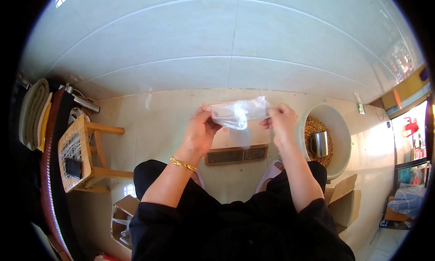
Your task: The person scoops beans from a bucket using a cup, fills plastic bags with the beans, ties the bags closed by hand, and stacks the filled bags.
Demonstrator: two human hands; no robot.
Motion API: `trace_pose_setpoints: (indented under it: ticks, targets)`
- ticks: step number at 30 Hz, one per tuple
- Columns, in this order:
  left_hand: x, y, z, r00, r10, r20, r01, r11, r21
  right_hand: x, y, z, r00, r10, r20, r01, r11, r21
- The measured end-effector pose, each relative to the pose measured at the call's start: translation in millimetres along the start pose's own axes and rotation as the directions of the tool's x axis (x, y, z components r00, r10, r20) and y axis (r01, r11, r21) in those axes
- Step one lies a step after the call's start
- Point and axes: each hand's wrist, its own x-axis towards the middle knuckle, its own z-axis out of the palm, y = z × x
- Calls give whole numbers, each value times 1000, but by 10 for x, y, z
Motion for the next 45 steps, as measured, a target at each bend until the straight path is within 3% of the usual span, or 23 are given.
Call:
trace_pose_setpoints:
  ticks: [1,3,5,6,7,8,9,11,12,13,15,16,18,19,20,22,24,25,26,27,35,38,45]
  targets:
    - [25,1,-51,997,47,-55,-49,998,-38,67,-23,-79,1000,-1,1,1,1000,-1]
    - [63,29,-141,991,48,-123,-50,999,-14,178,-56,-246,992,-78,-96,105,943,317]
    - [48,54,-124,988,77,-133,-22,927,374,201,-50,-248,986,-100,-130,136,945,298]
    - [17,50,-64,988,77,-131,-22,927,374,199,-60,-248,979,-121,-164,164,946,279]
    - [-34,11,13,897,440,53,-329,582,743,174,-59,-237,979,-121,-166,164,947,276]
    - [-95,-15,91,690,624,367,-487,26,873,121,-43,-200,934,-354,-51,347,932,-110]
    - [-155,7,167,688,624,370,-490,24,871,70,-29,-143,848,-511,143,516,731,-447]
    - [-266,32,289,695,290,658,-600,-270,753,-66,56,10,666,-657,354,740,519,-428]
    - [-269,-92,276,670,322,669,-589,-318,743,-165,66,63,669,-656,349,737,523,-428]
    - [-231,-146,217,670,321,669,-590,-317,742,-274,36,103,698,-564,442,716,578,-392]
    - [-159,-211,105,911,-15,412,-395,-322,860,-334,24,116,707,-466,531,687,629,-363]
    - [-137,-228,80,905,-18,425,-407,-321,855,-320,10,87,665,-502,553,735,573,-363]
    - [-116,-249,48,881,268,390,-339,-218,915,-332,-122,-21,576,-573,582,812,482,-329]
    - [-100,-227,26,870,256,421,-373,-216,902,-448,-254,-45,626,-504,595,583,809,72]
    - [-77,-199,-14,859,289,422,-385,-178,906,-624,-399,-48,632,-444,635,169,879,446]
    - [-46,-203,-13,844,305,441,-424,-124,897,-1057,-686,-23,308,-502,808,-472,657,588]
    - [-85,-171,67,885,349,308,-305,-67,950,-1457,-997,-51,14,-232,973,-689,703,178]
    - [-85,-172,113,885,334,324,-321,-65,945,-1686,-748,42,50,-548,835,-732,549,404]
    - [-91,-166,146,890,326,317,-318,-53,947,-1670,-799,93,-252,-411,876,-698,704,129]
    - [-96,-159,168,895,325,305,-309,-40,950,-1766,-740,152,-138,-618,774,-782,548,298]
    - [-87,-184,133,895,321,310,-305,-66,950,-1642,-674,111,-234,-599,766,-802,564,196]
    - [-94,-183,150,895,327,303,-304,-50,951,-1721,-696,156,-132,-599,790,-750,581,316]
    - [-86,-174,149,892,326,312,-305,-74,949,-1717,-614,107,-137,-611,780,-873,446,196]
